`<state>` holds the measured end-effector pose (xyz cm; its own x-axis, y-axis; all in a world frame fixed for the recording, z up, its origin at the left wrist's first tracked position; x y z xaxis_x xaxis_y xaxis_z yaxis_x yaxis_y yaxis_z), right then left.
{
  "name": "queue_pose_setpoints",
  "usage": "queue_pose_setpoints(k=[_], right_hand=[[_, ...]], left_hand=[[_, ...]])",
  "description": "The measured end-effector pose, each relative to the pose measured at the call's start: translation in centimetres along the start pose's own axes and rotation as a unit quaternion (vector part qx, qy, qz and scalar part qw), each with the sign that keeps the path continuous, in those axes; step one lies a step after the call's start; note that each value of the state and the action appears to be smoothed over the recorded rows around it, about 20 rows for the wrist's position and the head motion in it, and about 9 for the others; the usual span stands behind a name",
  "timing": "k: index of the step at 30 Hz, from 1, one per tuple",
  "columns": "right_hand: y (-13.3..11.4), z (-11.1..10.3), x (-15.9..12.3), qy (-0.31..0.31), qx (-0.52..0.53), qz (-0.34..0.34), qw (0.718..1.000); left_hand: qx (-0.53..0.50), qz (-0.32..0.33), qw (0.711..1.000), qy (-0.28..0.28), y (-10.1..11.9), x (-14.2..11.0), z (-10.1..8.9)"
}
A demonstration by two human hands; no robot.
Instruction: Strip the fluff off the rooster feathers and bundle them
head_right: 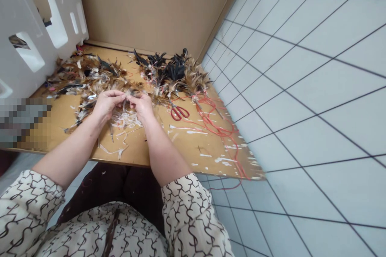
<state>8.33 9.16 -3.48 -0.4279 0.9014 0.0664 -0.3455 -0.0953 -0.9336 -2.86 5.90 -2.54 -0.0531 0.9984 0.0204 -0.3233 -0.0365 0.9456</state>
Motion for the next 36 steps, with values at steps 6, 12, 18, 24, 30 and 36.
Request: queue_pose_setpoints(k=[6,12,18,24,30,36], right_hand=[[0.4,-0.2,0.1,0.005,-0.005,-0.001,1.0],[0.1,-0.1,0.0,-0.008,-0.007,-0.007,1.0],[0.0,0.2,-0.2,-0.035,-0.008,0.033,0.999],[-0.2,0.7,-0.5,-0.086,0.011,0.039,0.996],[-0.4,0.7,-0.5,-0.08,0.008,0.026,0.996],[-0.3,-0.1,0.1,-0.024,-0.041,-0.02,0.999]], left_hand=[[-0.003,-0.031,0.999,-0.008,-0.2,0.2,-0.2],[-0.03,-0.081,0.995,-0.059,-0.9,0.4,0.1],[-0.044,-0.126,0.987,-0.09,-0.9,-0.1,0.5],[-0.038,-0.132,0.982,-0.134,-0.8,-0.2,1.0],[-0.033,-0.134,0.978,-0.153,-0.8,-0.1,1.4],[0.002,-0.105,0.99,-0.099,-0.4,0.0,0.8]])
Point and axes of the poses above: each hand's wrist, its own x-axis towards the middle knuckle, its own z-axis out of the palm, y = z × x, the point moved 6 cm from there along x, towards the middle knuckle, and after that the axes turned 15 degrees about -y, right-handed, at the moved point
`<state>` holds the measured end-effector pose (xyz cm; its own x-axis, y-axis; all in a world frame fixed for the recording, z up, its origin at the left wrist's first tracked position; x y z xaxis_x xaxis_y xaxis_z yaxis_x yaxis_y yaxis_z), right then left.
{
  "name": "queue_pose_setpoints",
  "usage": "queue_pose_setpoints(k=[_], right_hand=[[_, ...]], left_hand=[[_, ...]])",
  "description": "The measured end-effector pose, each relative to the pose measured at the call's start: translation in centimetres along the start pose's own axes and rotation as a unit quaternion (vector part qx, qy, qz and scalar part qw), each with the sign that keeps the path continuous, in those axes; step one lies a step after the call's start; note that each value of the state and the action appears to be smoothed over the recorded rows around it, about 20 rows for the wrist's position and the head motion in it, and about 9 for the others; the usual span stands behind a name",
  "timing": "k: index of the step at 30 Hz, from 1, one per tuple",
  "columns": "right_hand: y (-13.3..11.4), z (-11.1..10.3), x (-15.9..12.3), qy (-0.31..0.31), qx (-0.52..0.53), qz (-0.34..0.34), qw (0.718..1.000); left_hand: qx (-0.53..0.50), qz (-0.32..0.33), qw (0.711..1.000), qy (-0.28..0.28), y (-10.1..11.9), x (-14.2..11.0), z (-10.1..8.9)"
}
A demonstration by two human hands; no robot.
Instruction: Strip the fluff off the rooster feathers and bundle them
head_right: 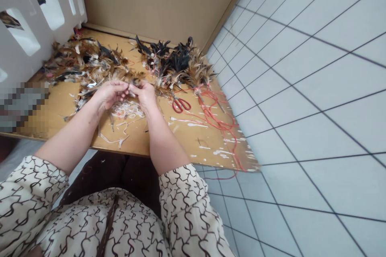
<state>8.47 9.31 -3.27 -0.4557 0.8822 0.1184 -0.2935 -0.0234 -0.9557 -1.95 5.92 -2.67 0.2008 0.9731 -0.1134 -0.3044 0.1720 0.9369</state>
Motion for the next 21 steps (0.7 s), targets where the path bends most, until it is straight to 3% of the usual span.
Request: queue_pose_setpoints(k=[5,12,16,21], right_hand=[[-0.4,-0.5,0.0,0.045,-0.049,-0.032,0.997],[-0.7,-0.7,-0.3,0.088,-0.075,-0.061,0.991],[-0.4,-0.4,-0.1,0.066,-0.048,-0.052,0.995],[-1.0,-1.8,0.0,0.084,0.005,-0.061,0.995]], left_hand=[[0.026,0.001,1.0,0.009,0.2,-0.2,-0.3],[0.093,-0.054,0.993,-0.046,-0.8,-0.4,1.0],[0.071,-0.05,0.996,-0.027,-0.7,-0.4,1.0],[0.034,-0.016,0.999,0.025,-0.1,-0.3,0.0]])
Point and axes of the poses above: each hand's wrist, its own x-axis towards the middle knuckle, its own z-axis out of the palm, y = z × x, the point moved 6 cm from there along x, towards the middle knuckle, and after that the axes turned 15 degrees about -y, right-handed, at the moved point
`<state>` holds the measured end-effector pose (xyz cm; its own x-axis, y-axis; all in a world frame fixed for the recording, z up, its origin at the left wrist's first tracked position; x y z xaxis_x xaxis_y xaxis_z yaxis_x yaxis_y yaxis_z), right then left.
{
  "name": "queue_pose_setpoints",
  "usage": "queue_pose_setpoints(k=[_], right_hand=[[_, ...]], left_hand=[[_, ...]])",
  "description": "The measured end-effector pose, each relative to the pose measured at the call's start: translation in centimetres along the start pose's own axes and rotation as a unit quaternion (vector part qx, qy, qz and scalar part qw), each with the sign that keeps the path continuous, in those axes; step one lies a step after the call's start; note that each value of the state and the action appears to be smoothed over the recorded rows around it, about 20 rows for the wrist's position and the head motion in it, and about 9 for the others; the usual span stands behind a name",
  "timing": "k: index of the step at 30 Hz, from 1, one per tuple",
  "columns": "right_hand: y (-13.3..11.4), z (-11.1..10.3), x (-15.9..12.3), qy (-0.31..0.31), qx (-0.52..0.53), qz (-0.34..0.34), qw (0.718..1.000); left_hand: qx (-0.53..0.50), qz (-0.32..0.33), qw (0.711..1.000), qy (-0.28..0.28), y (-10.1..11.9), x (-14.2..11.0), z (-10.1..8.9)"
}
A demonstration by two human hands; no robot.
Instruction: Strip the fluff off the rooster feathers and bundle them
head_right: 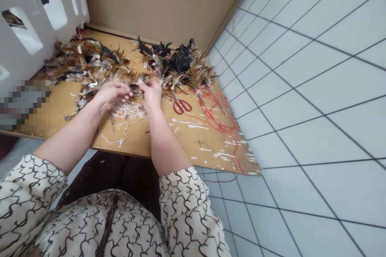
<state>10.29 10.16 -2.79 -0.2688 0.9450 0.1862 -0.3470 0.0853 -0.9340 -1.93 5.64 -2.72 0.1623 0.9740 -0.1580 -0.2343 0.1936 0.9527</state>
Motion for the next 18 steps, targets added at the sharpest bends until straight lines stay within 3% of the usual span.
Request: queue_pose_setpoints(k=[3,8,18], right_hand=[[0.0,-0.3,0.0,-0.008,0.005,0.041,0.999],[1.1,1.1,-0.6,-0.07,-0.037,0.132,0.988],[1.2,1.5,-0.7,-0.065,-0.031,0.129,0.989]], left_hand=[[-0.008,0.022,0.999,0.023,0.2,0.1,-0.4],[-0.01,0.065,0.997,0.037,0.5,0.1,-0.6],[0.001,0.093,0.995,0.037,0.7,0.1,-0.4]])
Point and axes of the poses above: each hand's wrist, its own x-axis towards the middle knuckle, its own z-axis out of the palm, y = z × x, the point moved 6 cm from there along x, towards the middle knuckle, and after that the axes turned 15 degrees about -y, right-handed, at the moved point
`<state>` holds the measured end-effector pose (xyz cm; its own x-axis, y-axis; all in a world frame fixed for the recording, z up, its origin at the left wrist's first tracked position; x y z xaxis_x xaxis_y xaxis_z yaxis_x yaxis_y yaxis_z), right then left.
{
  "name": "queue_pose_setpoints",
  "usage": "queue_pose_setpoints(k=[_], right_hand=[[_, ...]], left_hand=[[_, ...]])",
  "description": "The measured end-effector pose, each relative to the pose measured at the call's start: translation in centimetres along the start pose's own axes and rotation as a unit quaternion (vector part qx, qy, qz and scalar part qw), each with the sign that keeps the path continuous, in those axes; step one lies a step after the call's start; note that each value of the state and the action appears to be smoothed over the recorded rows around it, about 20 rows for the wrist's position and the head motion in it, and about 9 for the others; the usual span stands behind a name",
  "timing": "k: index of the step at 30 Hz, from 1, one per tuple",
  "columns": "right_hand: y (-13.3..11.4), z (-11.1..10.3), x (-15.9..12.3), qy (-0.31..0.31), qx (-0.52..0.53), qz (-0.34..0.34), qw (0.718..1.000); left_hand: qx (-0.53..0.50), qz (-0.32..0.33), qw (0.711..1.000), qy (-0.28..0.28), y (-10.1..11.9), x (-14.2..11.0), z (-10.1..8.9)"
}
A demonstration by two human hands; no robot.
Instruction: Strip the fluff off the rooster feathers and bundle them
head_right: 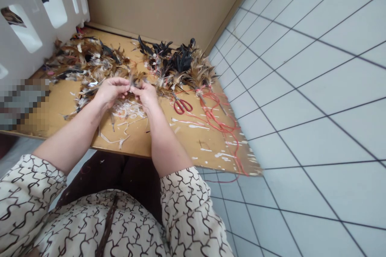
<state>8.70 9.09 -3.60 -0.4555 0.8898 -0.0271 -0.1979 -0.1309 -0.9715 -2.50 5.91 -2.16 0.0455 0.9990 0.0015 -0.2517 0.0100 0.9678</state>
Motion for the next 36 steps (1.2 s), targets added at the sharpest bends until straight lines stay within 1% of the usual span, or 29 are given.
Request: queue_pose_setpoints(k=[5,10,14,17,19,22,29,36], right_hand=[[-0.1,0.2,0.0,0.007,0.002,-0.011,1.0],[0.1,0.0,0.2,0.008,0.003,-0.015,1.0],[0.4,0.0,0.2,-0.022,0.025,0.0,0.999],[0.4,0.4,0.0,-0.059,0.048,0.021,0.997],[0.3,0.6,-0.1,-0.073,0.06,0.02,0.995],[0.1,0.6,0.0,-0.074,0.066,0.0,0.995],[0.0,0.3,0.3,-0.051,0.037,-0.033,0.997],[0.0,1.1,0.2,-0.073,0.053,-0.038,0.995]], left_hand=[[0.018,0.017,1.0,0.0,0.1,0.1,-0.1],[0.026,0.025,0.999,-0.008,0.1,0.1,-0.1],[0.016,0.004,1.0,-0.016,-0.1,0.0,0.0],[-0.013,-0.032,0.999,-0.028,-0.4,-0.1,0.1],[-0.04,-0.049,0.997,-0.042,-0.5,-0.2,0.3],[-0.067,-0.064,0.994,-0.064,-0.5,-0.3,0.6],[-0.069,-0.098,0.987,-0.103,-0.8,-0.3,0.9],[-0.062,-0.083,0.989,-0.11,-0.8,0.0,0.9]])
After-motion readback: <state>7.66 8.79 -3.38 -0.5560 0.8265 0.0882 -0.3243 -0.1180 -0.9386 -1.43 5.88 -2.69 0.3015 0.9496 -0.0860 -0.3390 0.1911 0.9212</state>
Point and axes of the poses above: each hand's wrist, its own x-axis towards the middle knuckle, its own z-axis out of the palm, y = z × x, the point moved 6 cm from there along x, towards the middle knuckle, and after that the axes turned 15 degrees about -y, right-handed, at the moved point
